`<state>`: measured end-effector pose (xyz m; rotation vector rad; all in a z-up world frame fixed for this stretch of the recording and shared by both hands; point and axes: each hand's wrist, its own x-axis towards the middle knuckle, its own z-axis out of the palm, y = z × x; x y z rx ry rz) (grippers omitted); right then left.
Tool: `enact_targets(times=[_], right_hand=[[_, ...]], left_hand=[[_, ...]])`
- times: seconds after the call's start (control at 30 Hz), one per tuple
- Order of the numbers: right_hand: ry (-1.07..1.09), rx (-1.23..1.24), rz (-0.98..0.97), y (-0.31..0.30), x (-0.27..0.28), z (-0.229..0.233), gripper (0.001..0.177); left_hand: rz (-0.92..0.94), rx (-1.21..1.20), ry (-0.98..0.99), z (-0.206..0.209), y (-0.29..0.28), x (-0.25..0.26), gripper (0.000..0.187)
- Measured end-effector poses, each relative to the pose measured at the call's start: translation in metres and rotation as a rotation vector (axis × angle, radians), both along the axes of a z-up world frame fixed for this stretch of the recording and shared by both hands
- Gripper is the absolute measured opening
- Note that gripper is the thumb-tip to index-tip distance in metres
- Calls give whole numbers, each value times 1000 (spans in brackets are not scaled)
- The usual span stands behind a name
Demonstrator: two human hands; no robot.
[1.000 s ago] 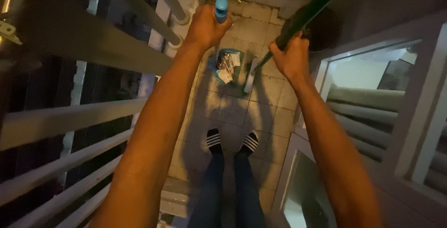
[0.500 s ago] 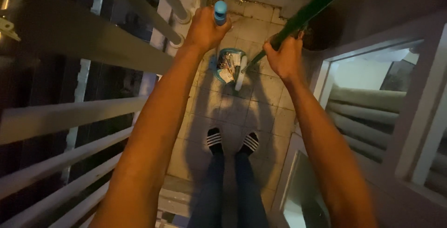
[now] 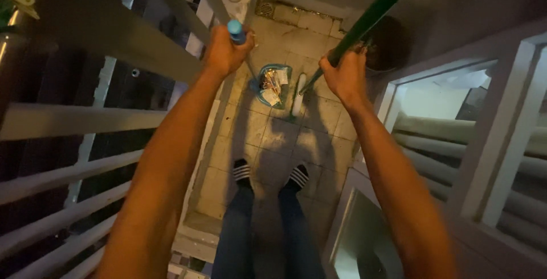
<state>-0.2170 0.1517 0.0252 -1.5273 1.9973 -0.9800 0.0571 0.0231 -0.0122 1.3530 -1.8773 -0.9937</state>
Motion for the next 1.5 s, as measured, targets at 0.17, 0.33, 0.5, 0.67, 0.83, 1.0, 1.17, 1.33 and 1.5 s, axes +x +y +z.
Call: enact_targets(times=[0.17, 0.33, 0.5, 0.67, 0.83, 1.0, 1.17, 1.33, 1.5], right_hand=[[21, -2, 8, 1, 17, -14, 24], [19, 27, 29, -2, 38, -3, 22], [67, -70, -6, -6, 61, -16, 21], [2, 6, -58, -11, 84, -7, 26], [-22, 182, -106, -10, 101, -15, 24], [29, -22, -103, -8, 100, -29, 24], [58, 75, -194, -14, 104, 16, 28], [146, 46, -190, -22, 105, 56, 29], [60, 241, -180, -18, 109, 79, 29]], left_hand=[[1, -73, -95, 20, -6, 16, 25], [-46, -78, -89, 17, -9, 41, 24], [-12, 8, -176, 25, -10, 65, 26], [-24, 19, -164, 29, -29, 84, 27], [-44, 56, -166, 22, -32, 104, 32], [-117, 77, 2, 33, -35, 108, 68], [-96, -5, -69, 57, -15, 96, 83], [-86, 163, -280, 115, 3, 83, 75], [-109, -239, -180, 118, -3, 82, 69]])
